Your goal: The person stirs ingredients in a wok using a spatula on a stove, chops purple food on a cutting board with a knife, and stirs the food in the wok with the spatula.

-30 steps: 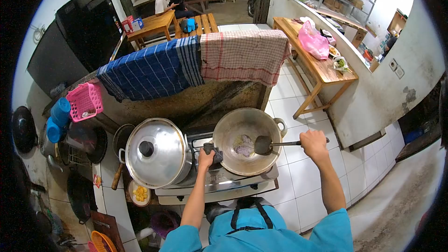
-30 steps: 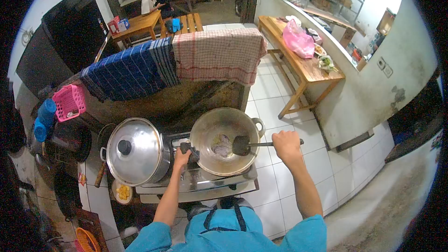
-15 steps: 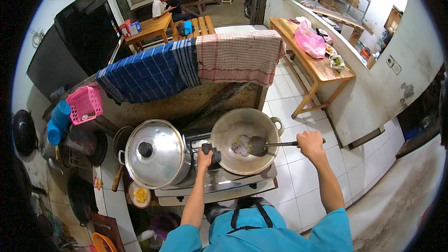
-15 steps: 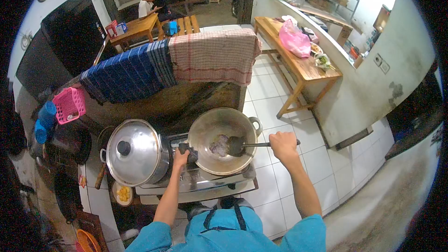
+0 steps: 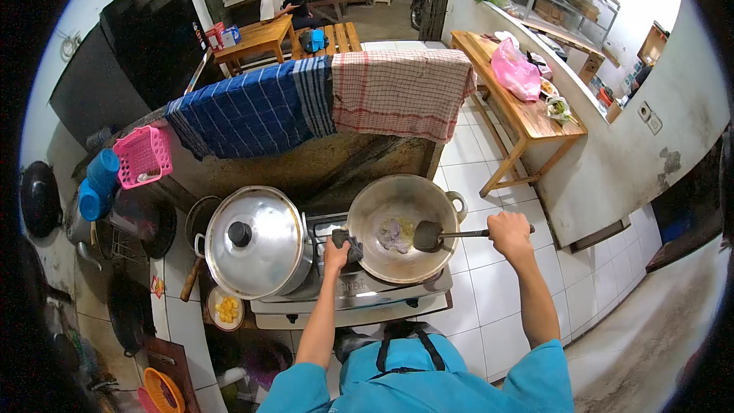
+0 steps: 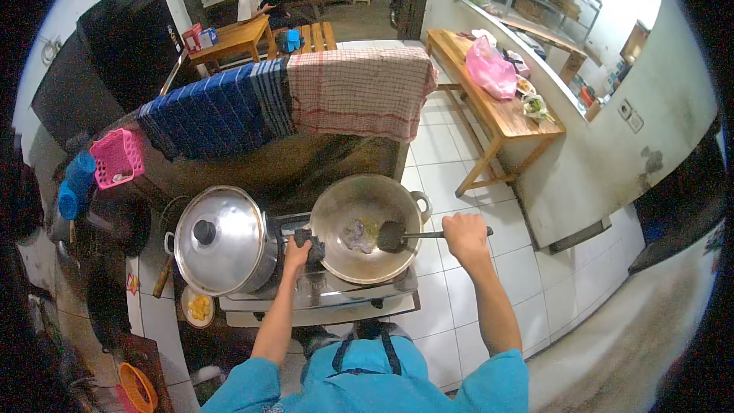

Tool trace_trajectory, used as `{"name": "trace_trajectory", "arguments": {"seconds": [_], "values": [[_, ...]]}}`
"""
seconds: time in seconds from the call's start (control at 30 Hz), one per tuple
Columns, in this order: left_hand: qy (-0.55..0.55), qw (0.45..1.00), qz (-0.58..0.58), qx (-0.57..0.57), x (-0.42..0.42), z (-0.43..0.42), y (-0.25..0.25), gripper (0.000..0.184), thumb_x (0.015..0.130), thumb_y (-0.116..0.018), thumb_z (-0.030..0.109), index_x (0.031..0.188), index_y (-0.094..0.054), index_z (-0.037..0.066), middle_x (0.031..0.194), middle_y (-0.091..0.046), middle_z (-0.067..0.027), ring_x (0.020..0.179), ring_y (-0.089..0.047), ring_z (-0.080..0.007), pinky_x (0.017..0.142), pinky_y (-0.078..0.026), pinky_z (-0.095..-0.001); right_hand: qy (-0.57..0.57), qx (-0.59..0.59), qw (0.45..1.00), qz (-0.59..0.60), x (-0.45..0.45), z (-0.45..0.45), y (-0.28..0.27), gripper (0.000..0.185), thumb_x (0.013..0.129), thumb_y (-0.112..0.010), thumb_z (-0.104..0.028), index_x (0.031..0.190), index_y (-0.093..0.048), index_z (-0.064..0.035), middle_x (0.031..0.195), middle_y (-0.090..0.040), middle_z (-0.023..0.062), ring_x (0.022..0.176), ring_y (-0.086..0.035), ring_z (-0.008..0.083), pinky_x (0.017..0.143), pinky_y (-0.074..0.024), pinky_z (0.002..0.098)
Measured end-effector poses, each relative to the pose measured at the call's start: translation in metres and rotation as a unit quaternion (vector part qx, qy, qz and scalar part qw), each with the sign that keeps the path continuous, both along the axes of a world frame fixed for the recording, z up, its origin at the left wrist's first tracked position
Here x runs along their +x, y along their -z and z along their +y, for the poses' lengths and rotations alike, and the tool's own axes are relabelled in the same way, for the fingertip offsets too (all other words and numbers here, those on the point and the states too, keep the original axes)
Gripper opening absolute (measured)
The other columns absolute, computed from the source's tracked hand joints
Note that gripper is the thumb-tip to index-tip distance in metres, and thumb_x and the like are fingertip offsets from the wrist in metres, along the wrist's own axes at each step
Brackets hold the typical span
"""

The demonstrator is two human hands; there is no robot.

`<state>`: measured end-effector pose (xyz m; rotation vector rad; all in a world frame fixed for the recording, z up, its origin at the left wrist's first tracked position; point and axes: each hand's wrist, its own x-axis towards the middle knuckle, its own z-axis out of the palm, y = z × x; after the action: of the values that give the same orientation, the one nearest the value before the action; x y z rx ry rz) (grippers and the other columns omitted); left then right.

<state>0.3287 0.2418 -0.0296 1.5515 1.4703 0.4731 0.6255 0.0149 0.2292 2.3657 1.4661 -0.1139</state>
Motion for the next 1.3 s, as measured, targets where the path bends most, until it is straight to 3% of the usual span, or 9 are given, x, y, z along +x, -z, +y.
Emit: {"name": "trace_trajectory", "arguments": {"seconds": [0.1, 0.13, 0.5, 0.57, 0.83, 0.93, 1.13, 1.3], "values": [[-0.028, 0.999, 0.008, 0.016, 0.004, -0.010, -0.017, 0.060, 0.073, -0.066, 0.026, 0.121, -0.044, -0.002, 0.111, -0.057, -0.0206, 0.102, -0.055, -0.0305, 0.088, -0.042, -0.0360, -0.016, 0.002, 1.000, 0.000, 0.000, 0.002, 0.007, 0.005, 0.071, -0.061, -0.007, 0.074, -0.065, -0.0094, 0.075, -0.065, 0.0108, 0.074, -0.065, 0.0258, 0.061, -0.0494, 0.0374], [-0.045, 0.998, -0.010, 0.046, 0.004, -0.008, -0.002, 0.053, 0.072, -0.065, 0.030, 0.116, -0.048, 0.006, 0.103, -0.060, -0.0205, 0.098, -0.057, -0.0364, 0.083, -0.043, -0.0420, -0.014, 0.004, 1.000, 0.006, -0.001, 0.000, 0.005, 0.005, 0.071, -0.061, -0.006, 0.074, -0.065, -0.0094, 0.075, -0.065, 0.0108, 0.073, -0.065, 0.0259, 0.061, -0.0494, 0.0374], [-0.022, 0.997, -0.033, 0.065, 0.000, 0.001, 0.027, 0.052, 0.071, -0.065, 0.029, 0.112, -0.049, 0.002, 0.099, -0.060, -0.0219, 0.093, -0.058, -0.0371, 0.079, -0.045, -0.0412, -0.031, 0.008, 0.999, 0.018, 0.009, 0.005, 0.010, 0.003, 0.071, -0.063, -0.010, 0.072, -0.065, -0.0100, 0.074, -0.065, 0.0112, 0.072, -0.065, 0.0266, 0.059, -0.0499, 0.0367], [-0.037, 0.998, -0.019, 0.054, 0.003, -0.007, 0.004, 0.055, 0.071, -0.065, 0.030, 0.115, -0.047, 0.001, 0.102, -0.059, -0.0228, 0.095, -0.058, -0.0372, 0.080, -0.044, -0.0416, -0.028, 0.016, 0.999, 0.014, 0.012, 0.003, 0.000, 0.003, 0.072, -0.062, -0.010, 0.072, -0.065, -0.0101, 0.074, -0.065, 0.0111, 0.071, -0.065, 0.0264, 0.059, -0.0498, 0.0368], [-0.023, 0.999, 0.042, 0.027, 0.002, -0.002, 0.005, 0.070, 0.072, -0.064, 0.033, 0.129, -0.038, 0.001, 0.117, -0.053, -0.0244, 0.108, -0.052, -0.0366, 0.091, -0.040, -0.0401, -0.022, 0.008, 1.000, 0.013, 0.013, 0.010, 0.003, 0.009, 0.072, -0.067, -0.016, 0.076, -0.065, -0.0081, 0.076, -0.065, 0.0112, 0.073, -0.065, 0.0260, 0.060, -0.0497, 0.0382], [-0.045, 0.997, 0.045, 0.044, 0.003, -0.006, 0.002, 0.070, 0.071, -0.065, 0.034, 0.128, -0.040, 0.002, 0.113, -0.056, -0.0230, 0.104, -0.054, -0.0370, 0.088, -0.042, -0.0405, -0.007, 0.012, 1.000, 0.025, 0.016, 0.010, -0.005, 0.017, 0.072, -0.071, -0.022, 0.075, -0.065, -0.0067, 0.076, -0.065, 0.0115, 0.075, -0.064, 0.0275, 0.062, -0.0496, 0.0392], [-0.016, 0.999, 0.020, 0.022, 0.003, -0.004, -0.004, 0.063, 0.071, -0.064, 0.032, 0.124, -0.044, 0.005, 0.108, -0.058, -0.0224, 0.100, -0.056, -0.0369, 0.084, -0.044, -0.0415, -0.046, -0.002, 0.999, -0.001, 0.014, 0.012, 0.003, 0.010, 0.073, -0.066, -0.017, 0.078, -0.064, -0.0090, 0.078, -0.065, 0.0101, 0.074, -0.065, 0.0255, 0.061, -0.0501, 0.0369], [-0.018, 0.999, 0.016, 0.043, 0.003, 0.002, 0.015, 0.061, 0.070, -0.064, 0.032, 0.122, -0.045, 0.005, 0.106, -0.059, -0.0224, 0.098, -0.057, -0.0371, 0.083, -0.044, -0.0416, 0.001, -0.001, 1.000, 0.017, 0.010, 0.012, -0.010, 0.018, 0.069, -0.073, -0.022, 0.075, -0.065, -0.0072, 0.076, -0.065, 0.0120, 0.074, -0.064, 0.0278, 0.062, -0.0490, 0.0392]]}}
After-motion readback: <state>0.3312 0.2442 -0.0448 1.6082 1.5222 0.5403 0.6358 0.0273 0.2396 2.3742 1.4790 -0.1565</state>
